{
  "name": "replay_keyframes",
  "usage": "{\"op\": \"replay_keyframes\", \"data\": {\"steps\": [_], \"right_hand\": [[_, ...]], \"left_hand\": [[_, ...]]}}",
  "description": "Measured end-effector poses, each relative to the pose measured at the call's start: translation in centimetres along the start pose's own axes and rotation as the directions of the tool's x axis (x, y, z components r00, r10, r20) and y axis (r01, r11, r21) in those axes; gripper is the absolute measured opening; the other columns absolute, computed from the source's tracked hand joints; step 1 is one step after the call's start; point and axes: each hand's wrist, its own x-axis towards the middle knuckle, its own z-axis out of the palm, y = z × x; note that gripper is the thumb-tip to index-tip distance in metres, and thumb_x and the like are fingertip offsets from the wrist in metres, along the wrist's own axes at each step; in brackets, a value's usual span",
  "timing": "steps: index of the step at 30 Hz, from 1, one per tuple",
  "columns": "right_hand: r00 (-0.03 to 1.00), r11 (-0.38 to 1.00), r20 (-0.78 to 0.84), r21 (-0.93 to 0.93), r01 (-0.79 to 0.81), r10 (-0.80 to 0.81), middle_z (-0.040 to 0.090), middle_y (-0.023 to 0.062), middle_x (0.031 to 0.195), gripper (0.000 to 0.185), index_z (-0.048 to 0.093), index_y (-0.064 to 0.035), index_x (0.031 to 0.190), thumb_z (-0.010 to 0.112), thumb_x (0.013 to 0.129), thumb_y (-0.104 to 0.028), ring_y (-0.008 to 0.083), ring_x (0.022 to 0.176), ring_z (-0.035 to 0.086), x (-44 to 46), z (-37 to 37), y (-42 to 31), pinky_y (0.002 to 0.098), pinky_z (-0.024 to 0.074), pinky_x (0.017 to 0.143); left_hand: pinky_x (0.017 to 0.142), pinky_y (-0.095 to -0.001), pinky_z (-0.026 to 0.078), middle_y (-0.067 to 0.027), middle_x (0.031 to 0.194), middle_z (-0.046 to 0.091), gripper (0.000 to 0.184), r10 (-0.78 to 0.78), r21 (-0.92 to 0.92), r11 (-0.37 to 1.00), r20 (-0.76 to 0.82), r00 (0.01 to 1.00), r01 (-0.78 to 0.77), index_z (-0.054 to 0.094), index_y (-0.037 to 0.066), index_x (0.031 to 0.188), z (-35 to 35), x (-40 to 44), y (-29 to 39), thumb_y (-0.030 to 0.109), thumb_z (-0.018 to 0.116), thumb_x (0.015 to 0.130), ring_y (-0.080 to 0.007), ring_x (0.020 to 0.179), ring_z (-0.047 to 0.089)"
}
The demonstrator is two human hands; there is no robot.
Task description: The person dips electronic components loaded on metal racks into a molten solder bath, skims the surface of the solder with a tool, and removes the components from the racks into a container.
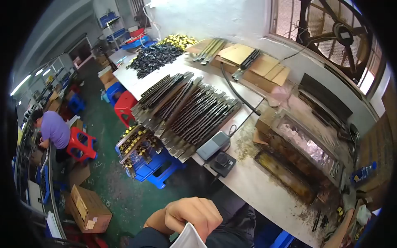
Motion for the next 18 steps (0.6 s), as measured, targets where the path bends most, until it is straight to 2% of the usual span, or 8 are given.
{"op": "replay_keyframes", "data": {"steps": [2, 6, 10, 11, 12, 14, 16, 18], "right_hand": [[0.987, 0.992, 0.113, -0.074, -0.105, 0.112, 0.046, 0.0193, 0.152, 0.053, 0.045, -0.0041, 0.149, 0.053, 0.098, -0.018, 0.0379, 0.139, 0.042, -6.5, -2.6, -5.5, 0.0417, 0.037, 0.111], [0.973, 0.966, 0.099, -0.176, -0.19, 0.209, 0.043, 0.0201, 0.153, 0.054, 0.044, -0.003, 0.149, 0.05, 0.1, -0.024, 0.0368, 0.14, 0.04, -6.5, -2.2, -6.7, 0.0439, 0.0317, 0.114], [0.975, 0.967, 0.135, -0.21, -0.145, 0.176, 0.042, 0.0207, 0.154, 0.055, 0.042, -0.0022, 0.15, 0.047, 0.102, -0.028, 0.0359, 0.141, 0.037, -7.7, -1.7, -13.3, 0.0456, 0.0278, 0.116], [0.981, 0.972, 0.091, -0.18, -0.153, 0.172, 0.043, 0.0201, 0.151, 0.054, 0.044, -0.002, 0.148, 0.048, 0.101, -0.027, 0.035, 0.138, 0.039, -8.9, -1.8, -17.4, 0.0448, 0.0291, 0.115], [0.984, 0.975, 0.029, -0.145, -0.17, 0.176, 0.045, 0.0196, 0.148, 0.053, 0.045, -0.0018, 0.147, 0.049, 0.1, -0.025, 0.0341, 0.135, 0.041, -9.9, -2.4, -20.1, 0.044, 0.0305, 0.113], [0.984, 0.985, -0.086, -0.059, -0.162, 0.157, 0.048, 0.0185, 0.142, 0.05, 0.048, -0.0013, 0.144, 0.051, 0.098, -0.022, 0.0323, 0.13, 0.044, -10.3, -3.2, -23.6, 0.0424, 0.0332, 0.11], [0.98, 0.994, -0.17, 0.046, -0.095, 0.102, 0.052, 0.0175, 0.137, 0.048, 0.05, -0.0009, 0.141, 0.053, 0.097, -0.019, 0.0304, 0.125, 0.047, -8.8, -2.5, -26.3, 0.0407, 0.0359, 0.106], [0.966, 0.989, -0.251, 0.146, -0.024, 0.06, 0.055, 0.0164, 0.131, 0.046, 0.053, -0.0004, 0.138, 0.055, 0.095, -0.016, 0.0286, 0.119, 0.05, -7.6, -1.9, -21.5, 0.0391, 0.0386, 0.103]], "left_hand": [[0.045, -0.0362, 0.037, -0.013, 0.066, 0.061, 0.032, 0.064, 0.04, 0.997, -0.069, 0.996, -0.062, 0.067, -0.004, 0.075, -0.4, 0.2, 0.7, 0.018, 0.059, 0.098, -0.0266, 0.048, 0.053], [0.052, -0.0375, 0.042, -0.013, 0.071, 0.061, 0.022, 0.044, 0.09, 0.995, -0.101, 0.994, -0.035, 0.064, -0.004, 0.079, -1.7, 0.2, 2.3, 0.015, 0.067, 0.09, -0.0304, 0.057, 0.056], [0.042, -0.0315, 0.037, -0.0126, 0.066, 0.062, 0.027, 0.288, 0.082, 0.957, -0.16, 0.944, -0.278, 0.068, -0.008, 0.079, -0.2, 1.9, 2.8, 0.012, 0.063, 0.095, -0.0218, 0.048, 0.055], [0.05, -0.0369, 0.044, -0.0116, 0.072, 0.063, 0.019, 0.287, 0.167, 0.951, -0.158, 0.945, -0.261, 0.067, -0.004, 0.084, 0.2, 1.4, 3.5, 0.014, 0.072, 0.089, -0.0288, 0.055, 0.056], [0.045, -0.0336, 0.041, -0.0139, 0.068, 0.061, 0.035, 0.283, 0.175, 0.948, -0.083, 0.955, -0.266, 0.065, -0.006, 0.076, -0.4, 2.5, 4.3, 0.022, 0.066, 0.097, -0.027, 0.052, 0.057], [0.043, -0.0313, 0.039, -0.0124, 0.067, 0.063, 0.034, 0.29, 0.281, 0.928, -0.132, 0.948, -0.245, 0.066, -0.006, 0.074, -0.5, 2.1, 5.0, 0.021, 0.068, 0.096, -0.0229, 0.048, 0.055], [0.041, -0.0282, 0.038, -0.0119, 0.068, 0.064, 0.026, 0.35, 0.402, 0.888, -0.274, 0.896, -0.224, 0.068, -0.004, 0.077, -1.5, -0.8, 5.2, 0.014, 0.066, 0.095, -0.0201, 0.047, 0.054], [0.05, -0.0302, 0.041, -0.0056, 0.071, 0.062, 0.033, 0.455, 0.622, 0.781, -0.632, 0.627, 0.06, 0.066, -0.003, 0.102, -2.5, -4.6, 5.4, 0.026, 0.076, 0.089, -0.0157, 0.058, 0.054]]}}
